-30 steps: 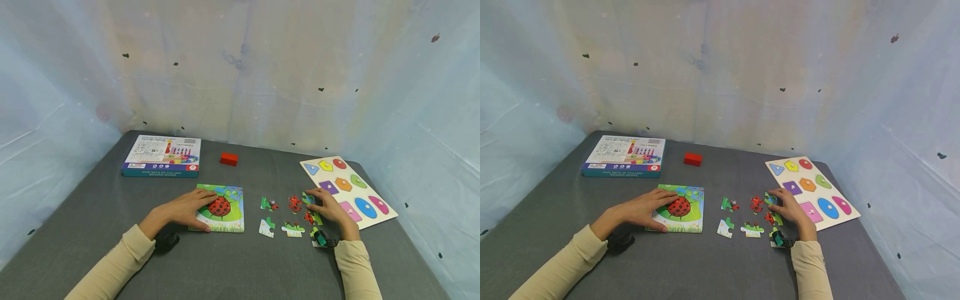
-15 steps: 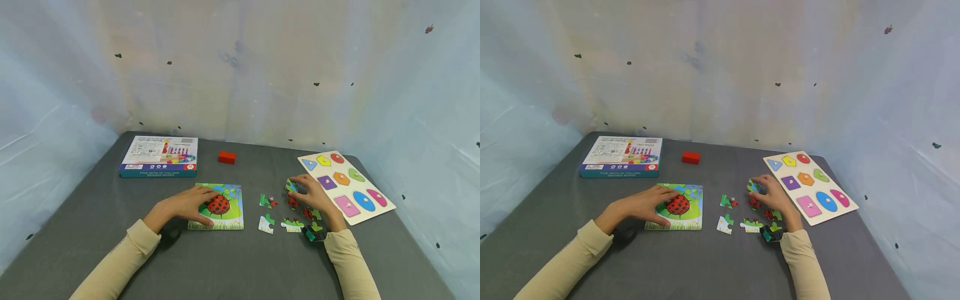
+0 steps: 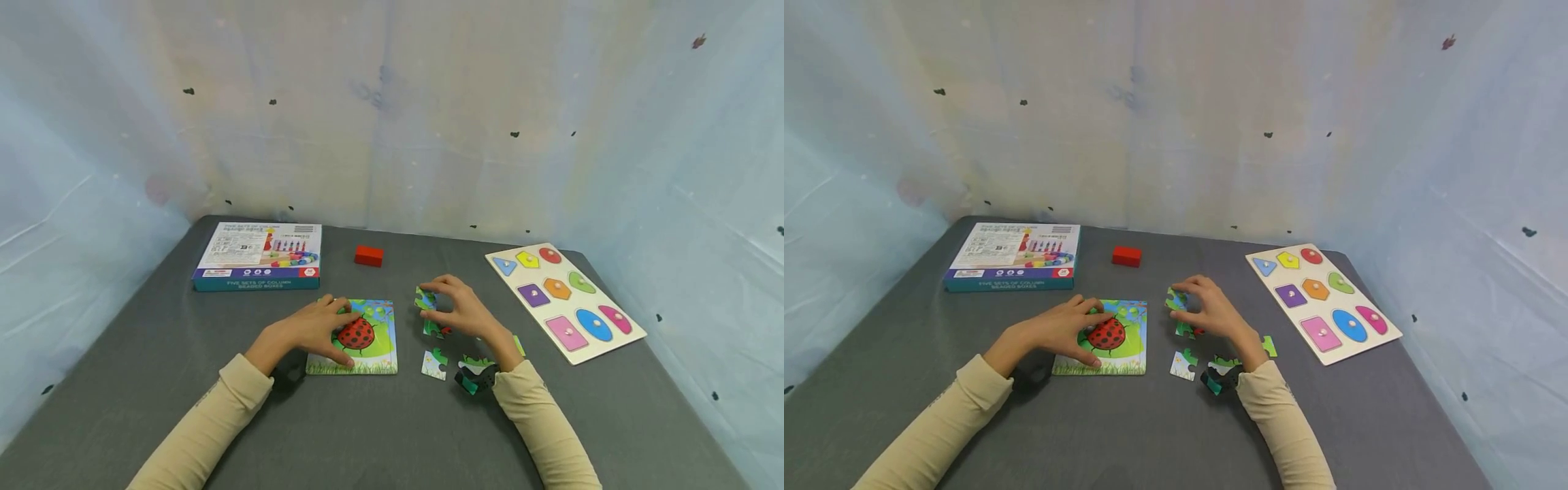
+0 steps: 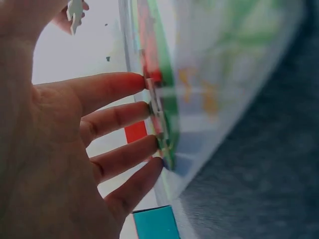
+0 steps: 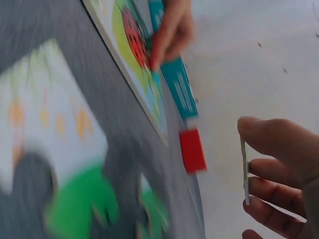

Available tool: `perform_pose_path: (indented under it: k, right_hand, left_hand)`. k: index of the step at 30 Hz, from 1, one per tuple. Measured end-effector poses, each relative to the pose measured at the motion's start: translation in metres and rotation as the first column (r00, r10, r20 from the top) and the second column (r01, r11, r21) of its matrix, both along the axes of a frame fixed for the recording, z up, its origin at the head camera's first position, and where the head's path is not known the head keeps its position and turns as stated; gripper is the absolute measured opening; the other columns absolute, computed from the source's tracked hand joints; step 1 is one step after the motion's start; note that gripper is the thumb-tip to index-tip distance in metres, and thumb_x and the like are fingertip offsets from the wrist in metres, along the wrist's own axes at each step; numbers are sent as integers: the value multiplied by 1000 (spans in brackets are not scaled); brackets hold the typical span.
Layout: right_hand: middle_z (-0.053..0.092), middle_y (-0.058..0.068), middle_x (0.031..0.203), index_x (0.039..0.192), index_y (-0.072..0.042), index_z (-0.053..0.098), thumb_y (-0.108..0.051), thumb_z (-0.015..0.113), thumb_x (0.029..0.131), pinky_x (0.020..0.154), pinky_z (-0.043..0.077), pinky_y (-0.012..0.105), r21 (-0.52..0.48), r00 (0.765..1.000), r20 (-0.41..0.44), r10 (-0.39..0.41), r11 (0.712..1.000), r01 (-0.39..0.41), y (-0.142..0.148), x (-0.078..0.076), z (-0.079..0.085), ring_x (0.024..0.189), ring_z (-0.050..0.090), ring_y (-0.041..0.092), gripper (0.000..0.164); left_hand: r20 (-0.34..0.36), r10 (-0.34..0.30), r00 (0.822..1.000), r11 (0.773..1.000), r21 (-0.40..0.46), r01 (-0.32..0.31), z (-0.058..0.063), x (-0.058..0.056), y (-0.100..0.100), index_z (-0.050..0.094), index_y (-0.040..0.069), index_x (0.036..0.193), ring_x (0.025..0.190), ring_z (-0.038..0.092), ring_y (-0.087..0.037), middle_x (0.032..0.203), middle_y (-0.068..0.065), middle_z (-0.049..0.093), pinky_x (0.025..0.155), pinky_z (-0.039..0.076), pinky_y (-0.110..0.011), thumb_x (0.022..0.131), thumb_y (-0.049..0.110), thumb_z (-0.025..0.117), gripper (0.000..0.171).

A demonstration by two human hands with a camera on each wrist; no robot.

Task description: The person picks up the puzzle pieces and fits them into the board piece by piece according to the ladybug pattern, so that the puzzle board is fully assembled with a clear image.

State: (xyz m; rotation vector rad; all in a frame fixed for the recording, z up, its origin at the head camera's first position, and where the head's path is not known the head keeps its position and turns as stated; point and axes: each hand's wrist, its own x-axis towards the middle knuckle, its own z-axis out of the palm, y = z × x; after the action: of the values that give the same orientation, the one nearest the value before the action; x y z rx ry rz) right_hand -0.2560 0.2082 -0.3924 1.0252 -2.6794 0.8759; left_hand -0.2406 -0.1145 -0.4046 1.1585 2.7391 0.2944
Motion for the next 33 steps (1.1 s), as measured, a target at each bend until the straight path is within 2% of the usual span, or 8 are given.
perform_pose_path:
  k: [4, 10, 14, 18, 22, 28, 33]
  right_hand:
    - [51, 11, 119, 126, -6, 58, -24, 73, 81, 90, 42, 46, 31, 999, 13, 42, 999, -42, -23, -1, 1, 111, 48, 26, 51]
    - [54, 9, 117, 126, -6, 58, -26, 72, 83, 90, 43, 41, 165, 996, -29, 79, 984, -73, -54, -6, -7, 108, 50, 23, 49]
    - [55, 11, 117, 125, -5, 58, -27, 72, 83, 89, 43, 40, 214, 995, -29, 94, 973, -86, -68, -8, -15, 108, 51, 24, 49]
    - [55, 13, 118, 124, -3, 58, -27, 70, 84, 91, 42, 41, 214, 994, -5, 111, 971, -107, -77, -8, -21, 109, 51, 26, 48]
    - [55, 13, 118, 123, -3, 58, -26, 70, 84, 92, 42, 41, 196, 993, 4, 120, 973, -118, -80, -8, -25, 109, 50, 26, 47]
    - [53, 12, 119, 124, -3, 58, -27, 70, 85, 92, 42, 40, 189, 994, -2, 111, 976, -109, -82, -7, -28, 110, 48, 26, 47]
    - [51, 13, 116, 122, -4, 59, -26, 70, 84, 89, 41, 42, 178, 995, -10, 102, 979, -98, -83, -7, -30, 107, 46, 27, 46]
  left_hand:
    - [-5, -4, 1000, 1000, 17, 4, -3, 0, -1, 40, 14, 142, 108, 38, -25, 138, -8, 37, 87, 38, -46, 66, 69, 68, 99]
    - [17, 6, 1000, 999, 38, -7, -4, 0, 0, 38, 15, 143, 118, 36, -30, 142, -7, 37, 95, 35, -52, 65, 70, 68, 101]
    - [26, -1, 1000, 999, 54, 0, -2, 1, 1, 37, 12, 144, 124, 34, -33, 142, -9, 37, 101, 27, -58, 66, 67, 70, 100]
    - [45, -11, 999, 998, 68, 8, -1, 1, 2, 35, 10, 145, 127, 29, -34, 142, -10, 34, 104, 19, -62, 68, 64, 71, 100]
    - [59, -27, 998, 996, 85, 21, -3, 1, 2, 34, 8, 145, 129, 27, -33, 141, -11, 33, 103, 23, -59, 69, 61, 72, 100]
    - [136, -41, 990, 991, 130, 23, -6, 1, 0, 32, 4, 144, 130, 26, -31, 142, -15, 29, 100, 33, -51, 71, 54, 74, 99]
    - [147, -51, 988, 988, 150, 28, -8, 1, -2, 30, 11, 147, 131, 26, -32, 143, -13, 30, 99, 33, -54, 72, 59, 70, 98]
